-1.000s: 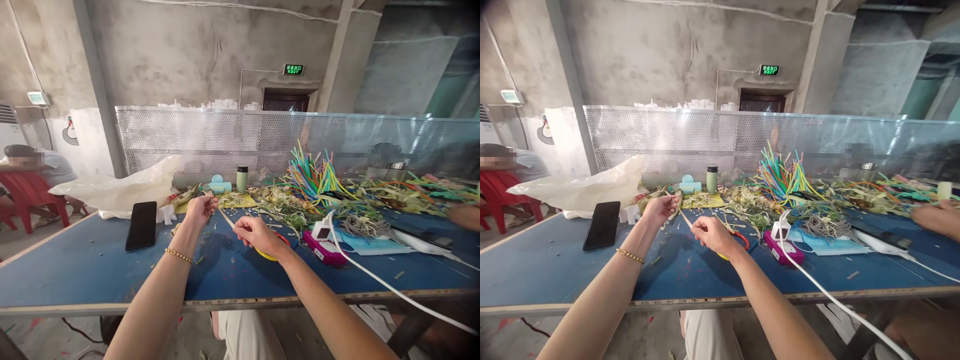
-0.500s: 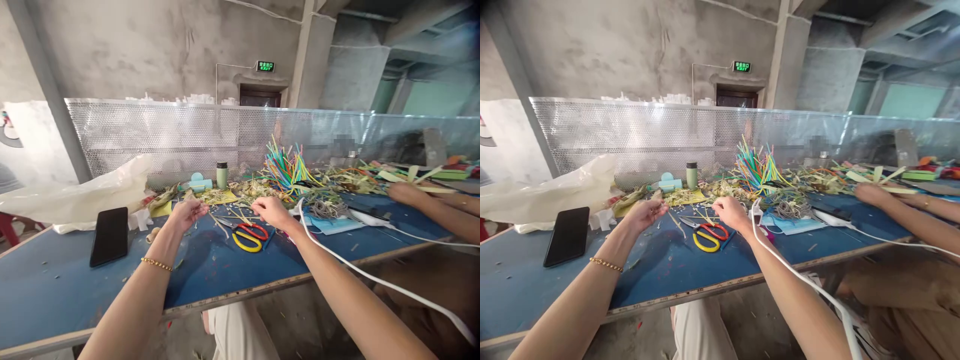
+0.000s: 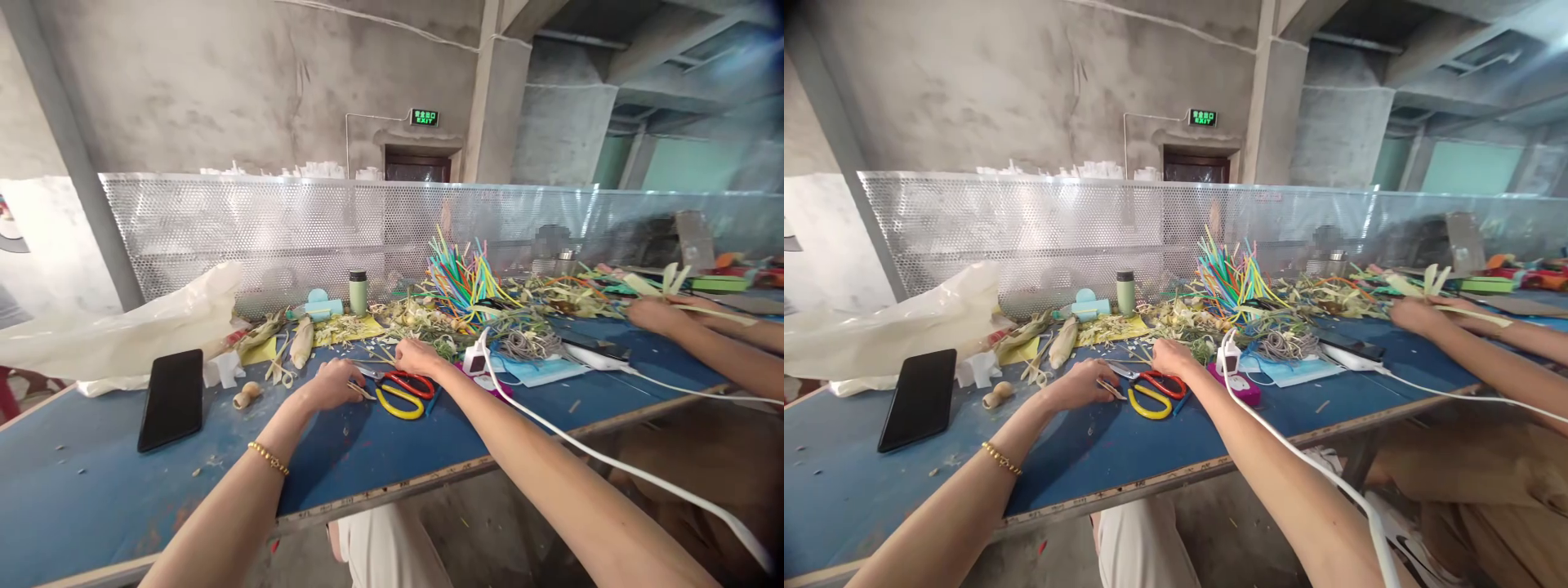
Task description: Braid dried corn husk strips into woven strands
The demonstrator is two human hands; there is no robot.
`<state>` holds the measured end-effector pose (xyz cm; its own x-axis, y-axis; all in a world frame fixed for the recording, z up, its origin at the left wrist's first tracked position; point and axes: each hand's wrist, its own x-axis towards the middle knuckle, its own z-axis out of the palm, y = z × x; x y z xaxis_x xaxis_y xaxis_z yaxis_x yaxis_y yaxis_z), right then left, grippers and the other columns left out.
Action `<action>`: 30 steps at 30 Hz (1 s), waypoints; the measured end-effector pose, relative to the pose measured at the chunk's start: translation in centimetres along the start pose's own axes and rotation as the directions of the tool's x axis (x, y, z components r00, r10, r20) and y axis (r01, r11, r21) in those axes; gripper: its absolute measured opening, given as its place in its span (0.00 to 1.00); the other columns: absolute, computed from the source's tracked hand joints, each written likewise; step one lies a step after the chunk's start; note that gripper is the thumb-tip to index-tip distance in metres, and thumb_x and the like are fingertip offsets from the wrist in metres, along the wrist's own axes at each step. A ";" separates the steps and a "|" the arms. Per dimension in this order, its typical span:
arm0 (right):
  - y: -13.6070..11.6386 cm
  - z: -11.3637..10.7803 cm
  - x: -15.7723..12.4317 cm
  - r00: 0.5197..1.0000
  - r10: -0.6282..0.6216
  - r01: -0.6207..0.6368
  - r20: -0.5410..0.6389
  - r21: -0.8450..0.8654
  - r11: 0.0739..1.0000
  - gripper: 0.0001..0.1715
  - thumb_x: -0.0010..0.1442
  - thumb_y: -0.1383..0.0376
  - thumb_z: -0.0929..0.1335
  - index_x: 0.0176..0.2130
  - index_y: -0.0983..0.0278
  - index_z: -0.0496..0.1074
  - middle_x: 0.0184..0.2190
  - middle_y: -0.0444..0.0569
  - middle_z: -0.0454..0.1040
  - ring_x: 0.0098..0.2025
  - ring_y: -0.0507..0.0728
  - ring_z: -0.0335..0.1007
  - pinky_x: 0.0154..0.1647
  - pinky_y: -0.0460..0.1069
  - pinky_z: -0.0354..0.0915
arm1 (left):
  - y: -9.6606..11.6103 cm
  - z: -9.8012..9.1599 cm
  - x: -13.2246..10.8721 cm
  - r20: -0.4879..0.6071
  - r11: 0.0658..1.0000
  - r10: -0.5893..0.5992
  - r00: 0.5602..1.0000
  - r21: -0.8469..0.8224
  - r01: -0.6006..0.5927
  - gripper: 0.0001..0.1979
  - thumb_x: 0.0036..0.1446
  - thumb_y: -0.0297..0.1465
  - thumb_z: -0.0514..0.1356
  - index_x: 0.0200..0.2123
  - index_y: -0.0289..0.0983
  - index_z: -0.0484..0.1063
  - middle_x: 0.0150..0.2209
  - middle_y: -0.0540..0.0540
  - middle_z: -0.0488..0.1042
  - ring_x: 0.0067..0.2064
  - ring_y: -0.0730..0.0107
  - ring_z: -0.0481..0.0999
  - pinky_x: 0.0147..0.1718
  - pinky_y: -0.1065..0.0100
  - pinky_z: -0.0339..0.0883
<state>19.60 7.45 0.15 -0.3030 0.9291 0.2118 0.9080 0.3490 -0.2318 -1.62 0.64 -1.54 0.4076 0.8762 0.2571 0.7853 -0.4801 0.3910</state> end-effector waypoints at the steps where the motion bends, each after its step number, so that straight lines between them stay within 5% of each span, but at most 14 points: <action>1: 0.1 -0.1 0.2 1.000 -0.020 0.020 -0.002 0.027 0.999 0.05 0.48 0.69 0.71 0.22 0.67 0.75 0.25 0.52 0.77 0.31 0.57 0.72 0.29 0.46 0.59 | 0.0 0.3 0.0 -0.002 0.998 -0.024 1.000 0.050 0.024 0.07 0.44 0.28 0.67 0.31 0.40 0.81 0.37 0.44 0.79 0.42 0.57 0.73 0.45 0.61 0.64; 5: -0.1 -1.7 0.5 0.988 -0.150 0.154 -0.037 0.277 0.948 0.12 0.56 0.63 0.68 0.24 0.67 0.72 0.25 0.47 0.75 0.27 0.50 0.69 0.28 0.43 0.60 | 0.0 0.7 0.2 -0.042 0.990 -0.029 0.999 0.135 0.035 0.03 0.48 0.26 0.64 0.26 0.39 0.77 0.35 0.45 0.79 0.44 0.56 0.73 0.47 0.58 0.61; 9: -2.2 -3.2 0.4 0.954 -0.297 0.169 0.047 0.734 0.658 0.16 0.56 0.55 0.69 0.29 0.66 0.69 0.23 0.46 0.74 0.20 0.49 0.67 0.21 0.43 0.61 | 0.6 -0.8 0.3 -0.235 0.983 0.030 0.971 -0.169 -0.071 0.04 0.53 0.26 0.58 0.27 0.37 0.71 0.28 0.47 0.76 0.32 0.67 0.72 0.35 0.67 0.63; 11: -3.7 -3.0 0.2 0.940 -0.331 0.176 0.081 0.715 0.676 0.13 0.55 0.57 0.70 0.29 0.65 0.69 0.19 0.41 0.70 0.16 0.48 0.62 0.16 0.42 0.57 | 1.1 -1.8 0.2 -0.440 0.919 0.000 0.898 -0.353 -0.173 0.06 0.59 0.28 0.54 0.30 0.37 0.68 0.27 0.48 0.75 0.30 0.69 0.72 0.33 0.69 0.63; 14: -5.5 -1.8 -0.1 0.872 -0.464 0.278 0.154 0.625 0.730 0.07 0.54 0.65 0.70 0.27 0.65 0.70 0.16 0.39 0.66 0.15 0.46 0.59 0.15 0.41 0.54 | 1.2 -2.4 0.0 -0.622 0.939 -0.090 0.778 -0.313 -0.142 0.04 0.58 0.27 0.54 0.30 0.38 0.64 0.27 0.50 0.73 0.30 0.70 0.71 0.31 0.70 0.61; 16: -6.3 -0.8 -0.4 0.834 -0.526 0.321 0.165 0.631 0.706 0.07 0.55 0.68 0.69 0.26 0.66 0.71 0.17 0.39 0.66 0.16 0.46 0.59 0.16 0.41 0.55 | 0.9 -2.1 0.0 -0.599 0.974 -0.110 0.793 -0.223 -0.033 0.06 0.56 0.24 0.55 0.29 0.39 0.62 0.25 0.51 0.70 0.28 0.70 0.69 0.29 0.70 0.59; 19: -6.5 0.2 -0.8 0.878 -0.475 0.293 0.064 0.713 0.637 0.05 0.57 0.68 0.68 0.29 0.66 0.72 0.17 0.40 0.66 0.18 0.47 0.61 0.16 0.42 0.57 | 0.3 -1.2 0.3 -0.501 0.980 -0.153 0.852 -0.191 0.064 0.07 0.57 0.23 0.53 0.29 0.40 0.61 0.22 0.52 0.68 0.26 0.69 0.68 0.27 0.70 0.56; 23: -5.7 0.1 -1.2 0.934 -0.355 0.210 -0.030 0.851 0.481 0.10 0.56 0.63 0.72 0.37 0.67 0.72 0.20 0.42 0.71 0.21 0.50 0.67 0.21 0.44 0.65 | -0.2 -0.7 0.9 -0.508 0.946 -0.270 0.818 -0.299 0.126 0.08 0.56 0.24 0.54 0.27 0.40 0.59 0.23 0.53 0.67 0.26 0.70 0.69 0.28 0.71 0.58; 30: -5.5 -0.7 -2.1 0.931 -0.349 0.217 -0.107 0.931 0.293 0.20 0.50 0.58 0.76 0.38 0.69 0.72 0.25 0.46 0.75 0.26 0.52 0.73 0.29 0.48 0.72 | -0.6 -0.8 1.0 -0.514 0.893 -0.328 0.793 -0.442 0.082 0.04 0.57 0.28 0.54 0.29 0.40 0.61 0.21 0.54 0.66 0.23 0.71 0.69 0.27 0.71 0.61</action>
<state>15.45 3.53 1.63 -0.5679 0.7302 0.3798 -0.0688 0.4178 -0.9059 -2.00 1.80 -0.83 -0.1733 0.8302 0.5298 0.5289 -0.3753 0.7612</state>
